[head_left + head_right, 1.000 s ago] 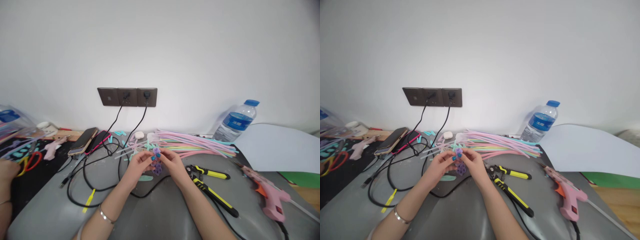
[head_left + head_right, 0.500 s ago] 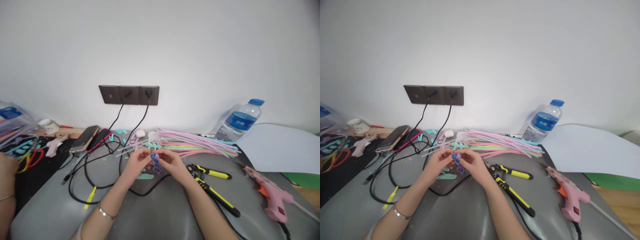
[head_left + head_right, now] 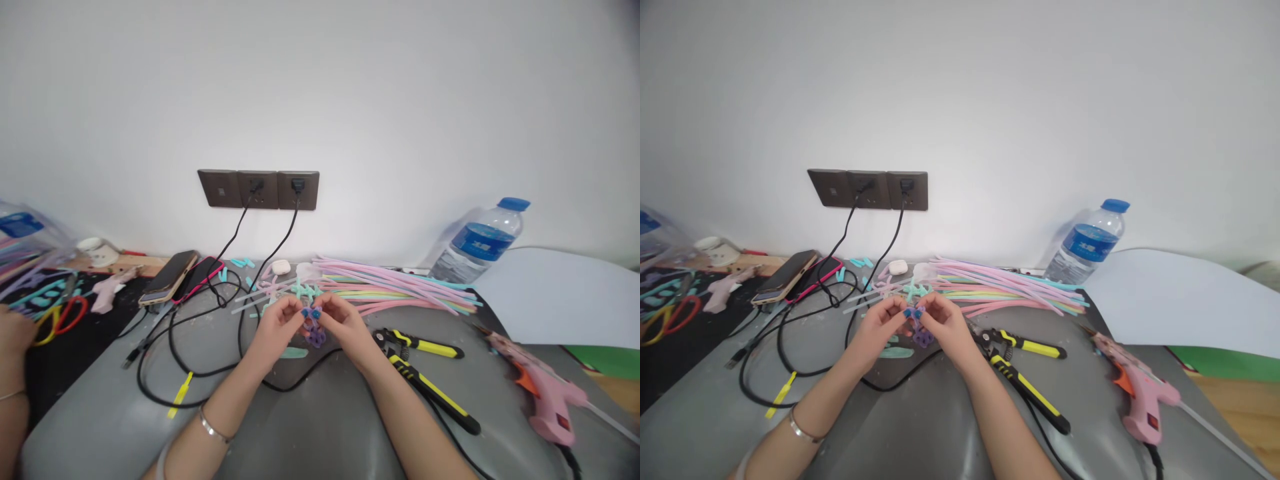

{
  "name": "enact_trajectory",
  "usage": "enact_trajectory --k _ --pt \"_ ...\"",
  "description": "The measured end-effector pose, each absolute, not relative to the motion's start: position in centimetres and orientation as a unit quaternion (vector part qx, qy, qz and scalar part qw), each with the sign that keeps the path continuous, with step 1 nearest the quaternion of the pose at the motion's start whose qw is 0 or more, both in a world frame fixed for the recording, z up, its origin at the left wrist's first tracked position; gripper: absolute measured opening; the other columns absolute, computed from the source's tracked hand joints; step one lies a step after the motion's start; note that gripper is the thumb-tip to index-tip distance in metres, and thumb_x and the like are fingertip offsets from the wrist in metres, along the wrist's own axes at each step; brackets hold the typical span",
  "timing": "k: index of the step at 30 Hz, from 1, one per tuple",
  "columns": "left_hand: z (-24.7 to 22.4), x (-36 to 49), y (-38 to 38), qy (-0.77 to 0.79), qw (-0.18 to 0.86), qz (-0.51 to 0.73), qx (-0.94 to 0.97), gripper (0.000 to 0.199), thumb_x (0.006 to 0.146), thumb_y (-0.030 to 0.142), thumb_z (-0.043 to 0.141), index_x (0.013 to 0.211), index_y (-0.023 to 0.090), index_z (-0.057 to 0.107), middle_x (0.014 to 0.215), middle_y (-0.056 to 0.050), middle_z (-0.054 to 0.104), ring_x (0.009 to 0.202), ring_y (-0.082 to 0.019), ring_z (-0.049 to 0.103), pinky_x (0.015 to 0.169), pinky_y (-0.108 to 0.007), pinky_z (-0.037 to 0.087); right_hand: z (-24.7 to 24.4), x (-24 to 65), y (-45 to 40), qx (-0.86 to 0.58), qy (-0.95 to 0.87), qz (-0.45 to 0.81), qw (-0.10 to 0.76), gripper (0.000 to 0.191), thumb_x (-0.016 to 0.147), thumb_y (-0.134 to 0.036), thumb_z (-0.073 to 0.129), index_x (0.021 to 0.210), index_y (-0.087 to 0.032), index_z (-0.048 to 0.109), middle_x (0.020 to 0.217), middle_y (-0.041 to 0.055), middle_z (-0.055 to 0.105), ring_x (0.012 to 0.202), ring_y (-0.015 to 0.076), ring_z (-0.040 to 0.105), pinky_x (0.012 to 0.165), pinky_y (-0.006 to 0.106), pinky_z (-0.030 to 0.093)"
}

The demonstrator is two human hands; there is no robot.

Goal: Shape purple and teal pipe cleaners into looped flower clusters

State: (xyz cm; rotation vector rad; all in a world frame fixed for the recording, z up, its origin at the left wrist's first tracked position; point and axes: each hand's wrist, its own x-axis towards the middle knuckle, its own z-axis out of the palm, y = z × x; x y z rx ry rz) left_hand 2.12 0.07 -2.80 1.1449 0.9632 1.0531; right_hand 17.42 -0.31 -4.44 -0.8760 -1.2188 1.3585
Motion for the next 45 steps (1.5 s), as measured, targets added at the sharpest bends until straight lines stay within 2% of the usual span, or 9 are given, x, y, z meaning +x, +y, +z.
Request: enact_trajectory --k 7,10,14,19,26,34,45 --pt "-2.9 1.6 0.2 0.404 0.670 0.439 0.442 0.033 0.065 0.038 0.080 0.076 0.016 0.059 0.071 0.001 0.064 0.065 -0.011 0.062 0.064 -0.023 0.054 -4.6 17.5 -0.3 -0.364 -0.495 0.585 0.529 0.020 0.078 -0.038 0.073 0.085 -0.021 0.067 0.072 0.0001 0.063 0.064 0.0143 0.055 0.058 0.025 0.044" --pt "-2.7 1.4 0.2 0.396 0.667 0.434 0.458 0.033 0.066 0.037 0.080 0.085 0.017 0.062 0.077 0.000 0.065 0.070 -0.013 0.063 0.065 -0.024 0.055 -4.4 17.8 -0.2 -0.372 -0.504 0.579 0.522 0.022 0.077 -0.039 0.074 0.089 -0.021 0.071 0.078 0.0019 0.067 0.068 0.0160 0.058 0.059 0.027 0.046" --pt "-2.9 1.1 0.4 0.393 0.645 0.431 0.494 0.027 0.069 0.037 0.077 0.081 0.017 0.063 0.074 0.001 0.061 0.068 -0.013 0.060 0.063 -0.025 0.056 -4.5 18.0 -0.1 -0.372 -0.486 0.587 0.531 0.029 0.072 -0.037 0.078 0.096 -0.022 0.070 0.080 0.0015 0.067 0.070 0.0160 0.059 0.059 0.026 0.046" --pt "-2.7 0.8 0.8 0.416 0.606 0.426 0.529 0.025 0.067 0.032 0.077 0.079 0.016 0.063 0.076 0.000 0.060 0.069 -0.014 0.059 0.061 -0.027 0.057 -4.4 18.1 0.0 -0.378 -0.483 0.588 0.528 0.023 0.073 -0.039 0.077 0.085 -0.019 0.070 0.078 0.0017 0.065 0.067 0.0141 0.056 0.058 0.025 0.045" --pt "-2.6 0.7 0.9 0.397 0.560 0.415 0.597 0.017 0.070 0.028 0.073 0.074 0.017 0.061 0.075 0.000 0.059 0.067 -0.013 0.059 0.062 -0.025 0.054 -4.4 18.2 -0.2 -0.370 -0.487 0.610 0.504 0.026 0.073 -0.038 0.077 0.091 -0.021 0.073 0.084 0.0028 0.069 0.070 0.0156 0.061 0.062 0.027 0.049" --pt "-2.2 0.9 0.7 0.395 0.554 0.426 0.596 0.015 0.071 0.027 0.071 0.071 0.017 0.059 0.069 0.001 0.057 0.060 -0.012 0.058 0.060 -0.024 0.051 -4.5 17.8 -0.2 -0.353 -0.444 0.645 0.512 0.024 0.069 -0.036 0.081 0.086 -0.021 0.073 0.076 0.0004 0.069 0.064 0.0138 0.061 0.062 0.026 0.049" --pt "-3.3 1.9 0.3 0.440 0.595 0.485 0.465 0.029 0.065 0.036 0.080 0.067 0.015 0.061 0.065 0.003 0.058 0.059 -0.010 0.056 0.061 -0.022 0.052 -4.7 16.7 -0.3 -0.370 -0.429 0.596 0.569 0.026 0.068 -0.040 0.081 0.084 -0.021 0.073 0.079 0.0020 0.070 0.062 0.0147 0.060 0.062 0.030 0.053"
